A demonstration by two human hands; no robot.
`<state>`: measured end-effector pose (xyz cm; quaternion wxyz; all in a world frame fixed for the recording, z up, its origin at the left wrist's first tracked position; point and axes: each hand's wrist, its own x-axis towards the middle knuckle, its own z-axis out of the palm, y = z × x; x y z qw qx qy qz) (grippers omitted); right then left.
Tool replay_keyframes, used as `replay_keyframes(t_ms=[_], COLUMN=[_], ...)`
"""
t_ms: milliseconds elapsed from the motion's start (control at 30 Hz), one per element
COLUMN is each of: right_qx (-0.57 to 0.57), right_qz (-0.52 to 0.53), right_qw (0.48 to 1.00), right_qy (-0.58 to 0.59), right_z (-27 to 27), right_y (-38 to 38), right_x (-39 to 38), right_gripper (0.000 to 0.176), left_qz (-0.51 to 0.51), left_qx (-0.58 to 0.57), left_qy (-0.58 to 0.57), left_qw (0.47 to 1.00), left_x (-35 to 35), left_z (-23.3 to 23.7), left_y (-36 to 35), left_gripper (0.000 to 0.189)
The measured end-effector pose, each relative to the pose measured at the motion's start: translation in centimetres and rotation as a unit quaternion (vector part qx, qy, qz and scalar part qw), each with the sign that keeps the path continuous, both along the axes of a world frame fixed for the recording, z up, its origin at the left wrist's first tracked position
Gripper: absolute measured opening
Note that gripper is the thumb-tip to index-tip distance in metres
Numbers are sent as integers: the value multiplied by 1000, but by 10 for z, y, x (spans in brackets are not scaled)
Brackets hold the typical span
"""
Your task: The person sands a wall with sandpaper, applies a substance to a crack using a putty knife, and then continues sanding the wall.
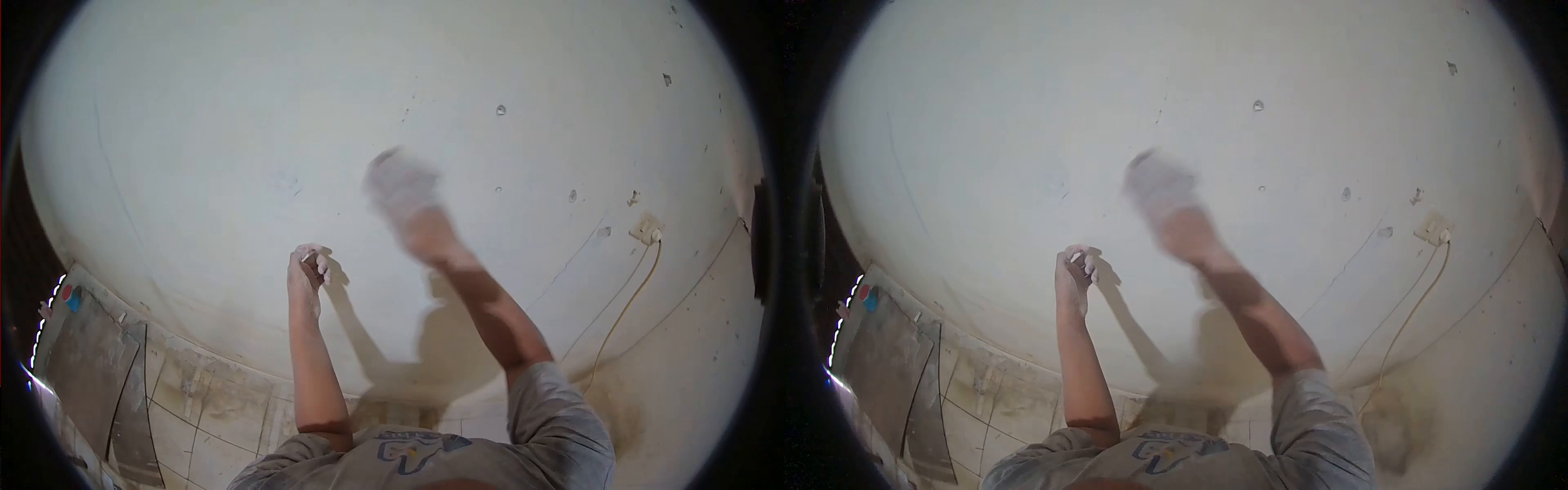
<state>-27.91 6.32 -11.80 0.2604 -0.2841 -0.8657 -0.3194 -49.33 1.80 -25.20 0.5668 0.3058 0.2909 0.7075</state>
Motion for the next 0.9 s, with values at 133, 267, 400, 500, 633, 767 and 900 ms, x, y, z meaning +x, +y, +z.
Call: replay_keyframes(t_ms=[133, 267, 400, 500, 633, 767, 900], right_qx=[-138, -49, 188, 155, -13, -138, -675], right_qz=[123, 23, -93, -38, 82, 42, -85], right_qw=[974, 997, 940, 888, 946, 989, 727], right_qy=[-131, -57, 270, 432, 313, -33, -95], right_z=[-71, 18, 108, 91, -7, -153, -194], right_y=[1, -2, -12, -4, 1, -30, -65], right_x=[-23, 14, 61, 58, -41, -70, -57], right_gripper=[48, 46, 44, 51, 55, 56, 39], left_qz=[-83, -151, -207, -221, -59, 210, 132], left_qx=[9, 35, -20, -37, 27, 117, 153], left_qy=[112, 171, 188, 174, 151, 142, 294], left_qw=[990, 973, 960, 959, 986, 960, 934], left_x=[-34, -61, -71, -68, -51, -28, -37], left_z=[13, 8, -14, -13, -38, -32, -37], left_y=[0, -19, -9, -14, -10, -44, -62], left_gripper=[34, 35, 35, 28, 14, 7, 8])
